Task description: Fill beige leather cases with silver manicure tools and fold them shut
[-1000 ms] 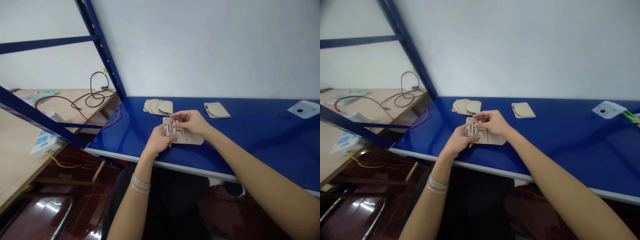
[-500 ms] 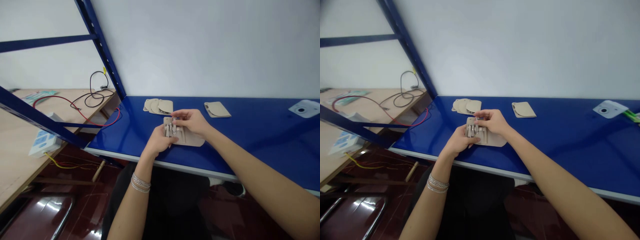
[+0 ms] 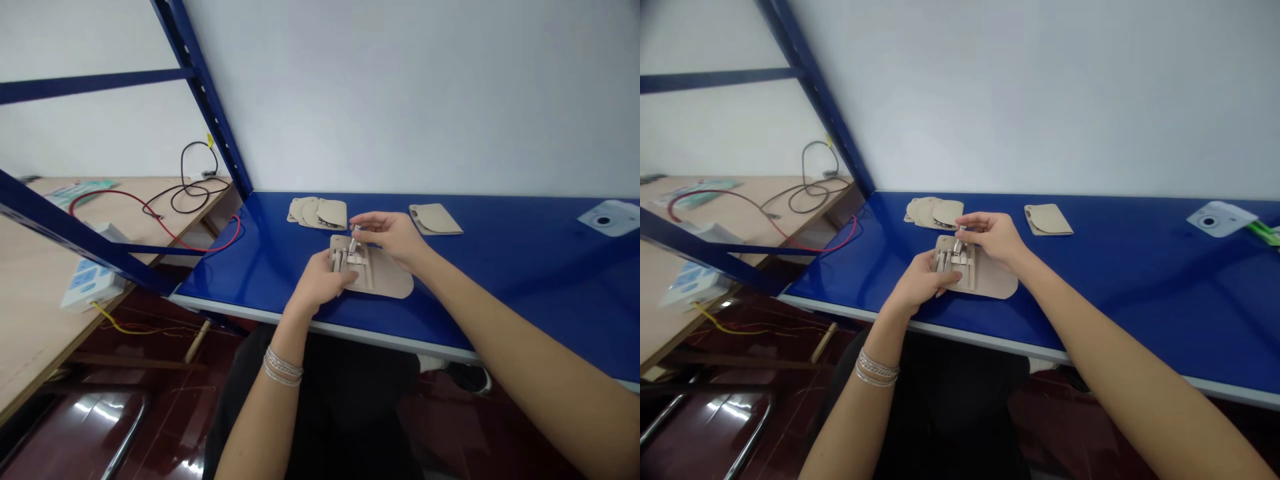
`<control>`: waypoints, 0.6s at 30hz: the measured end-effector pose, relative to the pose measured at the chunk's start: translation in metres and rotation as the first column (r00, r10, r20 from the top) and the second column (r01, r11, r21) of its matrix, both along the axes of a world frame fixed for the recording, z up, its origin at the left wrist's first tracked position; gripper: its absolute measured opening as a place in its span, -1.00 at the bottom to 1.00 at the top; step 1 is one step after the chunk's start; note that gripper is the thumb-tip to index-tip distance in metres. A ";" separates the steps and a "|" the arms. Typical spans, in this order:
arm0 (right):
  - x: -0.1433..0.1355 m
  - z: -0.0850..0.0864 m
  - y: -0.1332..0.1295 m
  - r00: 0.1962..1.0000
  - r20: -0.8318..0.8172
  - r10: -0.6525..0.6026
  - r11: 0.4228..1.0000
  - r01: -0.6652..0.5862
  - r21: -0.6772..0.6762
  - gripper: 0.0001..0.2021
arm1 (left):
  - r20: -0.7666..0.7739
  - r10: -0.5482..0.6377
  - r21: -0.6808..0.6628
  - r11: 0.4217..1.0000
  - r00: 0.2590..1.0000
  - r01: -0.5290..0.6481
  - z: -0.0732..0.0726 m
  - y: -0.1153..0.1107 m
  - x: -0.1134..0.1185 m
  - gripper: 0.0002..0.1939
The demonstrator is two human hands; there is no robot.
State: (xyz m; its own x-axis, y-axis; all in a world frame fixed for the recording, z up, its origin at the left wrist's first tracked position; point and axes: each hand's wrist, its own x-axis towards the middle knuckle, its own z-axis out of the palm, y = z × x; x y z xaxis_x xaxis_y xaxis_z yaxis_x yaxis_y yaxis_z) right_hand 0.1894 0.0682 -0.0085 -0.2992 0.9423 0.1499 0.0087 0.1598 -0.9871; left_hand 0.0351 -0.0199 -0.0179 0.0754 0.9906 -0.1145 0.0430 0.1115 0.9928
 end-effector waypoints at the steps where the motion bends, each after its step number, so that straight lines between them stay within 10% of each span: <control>1: 0.000 0.000 0.000 1.000 -0.006 0.001 1.000 -0.001 -0.002 -0.56 | 0.001 0.002 -0.001 1.000 1.000 -0.002 0.000 0.000 0.000 -0.79; 18: 0.000 0.001 -0.001 1.000 -0.009 0.011 1.000 -0.011 0.009 -0.56 | -0.001 -0.003 0.010 1.000 1.000 0.003 0.003 -0.001 0.001 -0.84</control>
State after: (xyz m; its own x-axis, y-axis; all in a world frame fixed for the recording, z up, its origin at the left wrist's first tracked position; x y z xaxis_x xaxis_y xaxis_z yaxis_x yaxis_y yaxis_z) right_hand 0.1890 0.0671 -0.0080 -0.3079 0.9377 0.1611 -0.0020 0.1687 -0.9857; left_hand 0.0362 -0.0208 -0.0152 0.0780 0.9915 -0.1042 0.0440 0.1010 0.9939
